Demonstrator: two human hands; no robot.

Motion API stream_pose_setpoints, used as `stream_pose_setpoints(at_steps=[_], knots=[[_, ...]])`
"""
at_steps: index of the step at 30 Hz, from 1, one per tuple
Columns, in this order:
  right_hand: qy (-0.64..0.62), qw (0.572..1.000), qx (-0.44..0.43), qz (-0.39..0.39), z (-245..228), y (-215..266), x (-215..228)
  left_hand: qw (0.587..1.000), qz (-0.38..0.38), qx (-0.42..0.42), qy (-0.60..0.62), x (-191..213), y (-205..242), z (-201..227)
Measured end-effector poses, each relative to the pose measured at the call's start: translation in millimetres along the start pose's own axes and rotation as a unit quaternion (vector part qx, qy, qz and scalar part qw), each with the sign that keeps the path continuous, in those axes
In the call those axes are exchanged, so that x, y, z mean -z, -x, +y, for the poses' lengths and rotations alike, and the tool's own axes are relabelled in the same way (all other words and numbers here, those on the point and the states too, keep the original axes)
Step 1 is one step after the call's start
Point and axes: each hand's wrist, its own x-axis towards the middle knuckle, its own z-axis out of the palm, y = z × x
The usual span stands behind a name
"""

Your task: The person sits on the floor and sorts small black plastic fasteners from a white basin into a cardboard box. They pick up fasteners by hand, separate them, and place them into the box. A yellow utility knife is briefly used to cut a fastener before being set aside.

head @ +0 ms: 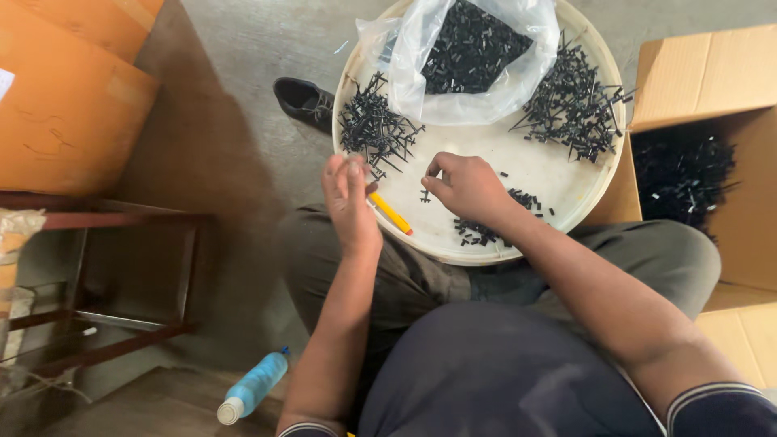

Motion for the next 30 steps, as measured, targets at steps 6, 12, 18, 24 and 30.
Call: stream_pose_setpoints(at_steps=[6,12,18,24,30], knots=[[-0.466,0.876,-0.112,-0.046,9.8,-36.7,-18.1,0.997,-0.009,0.061,0.043,1.3,33.4,-3.2],[-0.707,0.691,-0.073,-0.129,8.6,24.5,2.5,0.952,-0.124,-0.187,-0.211,-18.7,63.2,36.8],[-0.722,0.677,-0.054,-0.134,0.7,61.1,12.2,0.851,-0.15,-0.299,-0.405,-42.2,57.5,49.0],[-0.625,0.768,-0.016,-0.138,5.1,66.2,0.6,0.904,-0.162,-0.157,-0.363,-36.6,52.6,26.3],[-0.569,0.811,0.004,-0.137,18.5,42.2,-18.4,0.89,-0.127,-0.253,-0.357,-16.0,36.0,2.6]])
